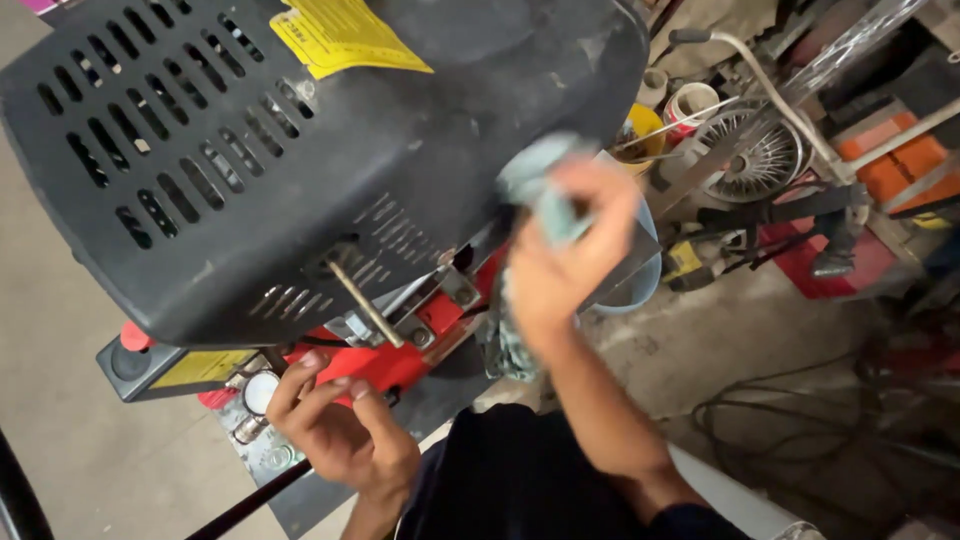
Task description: Final cleaning and inspection of an air compressor using a cloth to wipe down surfaces.
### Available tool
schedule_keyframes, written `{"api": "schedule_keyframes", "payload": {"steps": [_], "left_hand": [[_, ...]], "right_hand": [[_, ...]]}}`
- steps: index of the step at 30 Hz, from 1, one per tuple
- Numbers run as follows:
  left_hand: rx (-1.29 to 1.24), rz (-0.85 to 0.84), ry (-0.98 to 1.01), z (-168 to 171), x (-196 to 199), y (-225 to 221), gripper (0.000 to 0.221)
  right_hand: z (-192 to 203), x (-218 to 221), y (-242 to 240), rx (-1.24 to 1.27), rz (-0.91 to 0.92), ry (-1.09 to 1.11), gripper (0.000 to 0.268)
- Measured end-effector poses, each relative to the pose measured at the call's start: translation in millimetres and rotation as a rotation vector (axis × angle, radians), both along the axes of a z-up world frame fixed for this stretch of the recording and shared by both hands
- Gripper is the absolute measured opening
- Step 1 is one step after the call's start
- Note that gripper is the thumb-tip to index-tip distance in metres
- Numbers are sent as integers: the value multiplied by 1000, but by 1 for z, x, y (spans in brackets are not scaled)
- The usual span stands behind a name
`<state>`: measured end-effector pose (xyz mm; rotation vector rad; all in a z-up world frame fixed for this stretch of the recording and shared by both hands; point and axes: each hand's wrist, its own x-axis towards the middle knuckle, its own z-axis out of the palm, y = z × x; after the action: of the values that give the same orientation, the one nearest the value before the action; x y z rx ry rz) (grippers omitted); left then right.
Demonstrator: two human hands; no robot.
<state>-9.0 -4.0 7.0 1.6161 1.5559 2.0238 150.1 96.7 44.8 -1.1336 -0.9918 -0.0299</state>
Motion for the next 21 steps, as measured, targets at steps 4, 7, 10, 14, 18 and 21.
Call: {"api": "schedule_keyframes", "payload": {"steps": [4, 7, 10, 14, 18, 21], "left_hand": [[-20, -39, 4, 2, 4, -2, 12], [5, -112, -14, -5, 12, -2, 14], [49, -148, -10, -1, 17, -2, 10], [56, -136, 1, -2, 16, -6, 9], [87, -83, -15, 2, 16, 9, 17], [98, -2, -33, 14, 13, 21, 29]], "right_hand": [[-1, -12, -8, -31, 40, 239, 29], [2, -33, -44, -128, 81, -81, 18], [18, 6, -13, -46, 91, 23, 23], [19, -8, -23, -120, 53, 140, 21], [20, 2, -23, -109, 142, 21, 25], [15, 9, -9, -117, 50, 79, 19]]}}
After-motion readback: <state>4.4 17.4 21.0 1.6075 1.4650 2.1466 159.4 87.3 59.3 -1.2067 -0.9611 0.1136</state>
